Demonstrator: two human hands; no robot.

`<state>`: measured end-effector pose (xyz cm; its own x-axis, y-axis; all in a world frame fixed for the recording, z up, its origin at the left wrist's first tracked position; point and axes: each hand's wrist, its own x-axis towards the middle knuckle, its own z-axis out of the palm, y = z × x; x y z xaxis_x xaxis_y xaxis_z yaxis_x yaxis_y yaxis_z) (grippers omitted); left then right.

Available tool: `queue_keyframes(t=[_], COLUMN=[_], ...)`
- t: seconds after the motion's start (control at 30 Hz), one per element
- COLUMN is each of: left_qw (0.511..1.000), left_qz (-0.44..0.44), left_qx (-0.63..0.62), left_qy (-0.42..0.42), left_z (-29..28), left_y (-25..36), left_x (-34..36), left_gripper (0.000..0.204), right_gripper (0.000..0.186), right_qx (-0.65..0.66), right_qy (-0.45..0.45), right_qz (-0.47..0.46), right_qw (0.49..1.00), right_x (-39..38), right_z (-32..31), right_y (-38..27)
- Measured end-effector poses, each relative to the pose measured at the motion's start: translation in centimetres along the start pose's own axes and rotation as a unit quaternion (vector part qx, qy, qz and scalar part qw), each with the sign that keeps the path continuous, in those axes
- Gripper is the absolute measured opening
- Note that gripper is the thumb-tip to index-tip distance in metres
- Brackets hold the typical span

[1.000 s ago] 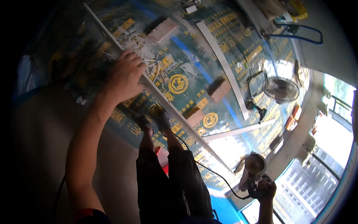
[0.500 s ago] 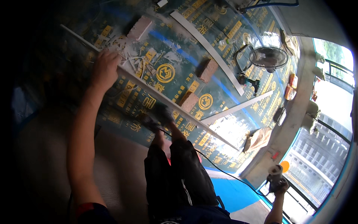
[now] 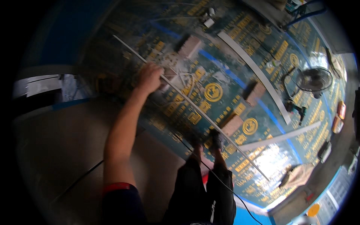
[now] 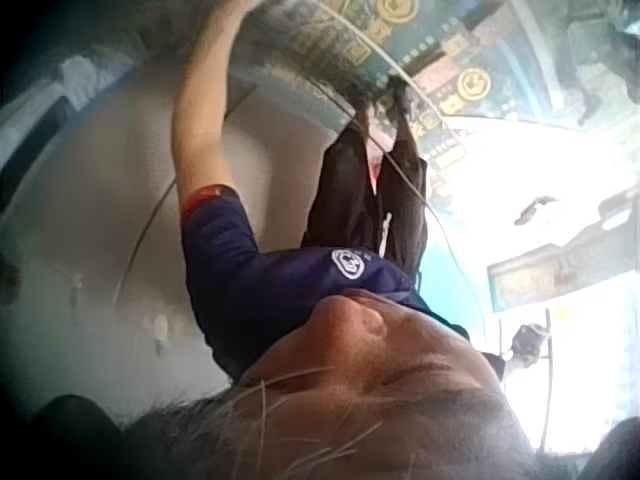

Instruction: The person uses a drill to make holes in a large white panel and then uses a circular saw to cut along a marked line.

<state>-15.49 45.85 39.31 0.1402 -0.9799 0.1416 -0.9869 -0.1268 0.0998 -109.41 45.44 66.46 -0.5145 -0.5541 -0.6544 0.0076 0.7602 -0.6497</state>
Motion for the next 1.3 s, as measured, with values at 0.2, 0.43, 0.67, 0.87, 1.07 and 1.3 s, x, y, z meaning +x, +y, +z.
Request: queue_keyframes(t=[0.2,0.43,0.67,0.87,1.07,1.3], left_qw=[0.998,0.998,0.999,0.997,0.995,0.992], left_qz=[-0.018,-0.020,-0.019,-0.034,-0.036,-0.039], left_qx=[0.004,-0.042,-0.041,-0.006,-0.055,-0.046], left_qy=[-0.052,-0.037,0.004,0.070,0.075,0.114], left_z=[-0.6,0.5,0.6,0.8,1.4,2.2], left_y=[1.7,1.4,0.6,2.1,1.0,1.1], left_x=[-0.7,-0.8,-1.1,-0.9,-1.2,-1.5], left_gripper=[0.008,0.015,0.016,0.016,0.034,0.048], right_gripper=[0.053,0.044,0.029,0.071,0.057,0.014], right_qx=[0.216,0.176,0.089,-0.001,-0.271,-0.363], right_qy=[-0.176,-0.330,-0.298,-0.524,-0.531,-0.551], right_qz=[0.173,0.172,0.017,-0.006,-0.251,-0.368], right_qw=[0.945,0.911,0.950,0.852,0.762,0.655], right_x=[5.0,11.5,-1.3,-9.7,-16.6,-17.5], right_z=[1.9,1.3,23.8,39.6,55.5,65.2], right_y=[3.5,6.2,-1.4,-7.6,-7.5,-4.4])
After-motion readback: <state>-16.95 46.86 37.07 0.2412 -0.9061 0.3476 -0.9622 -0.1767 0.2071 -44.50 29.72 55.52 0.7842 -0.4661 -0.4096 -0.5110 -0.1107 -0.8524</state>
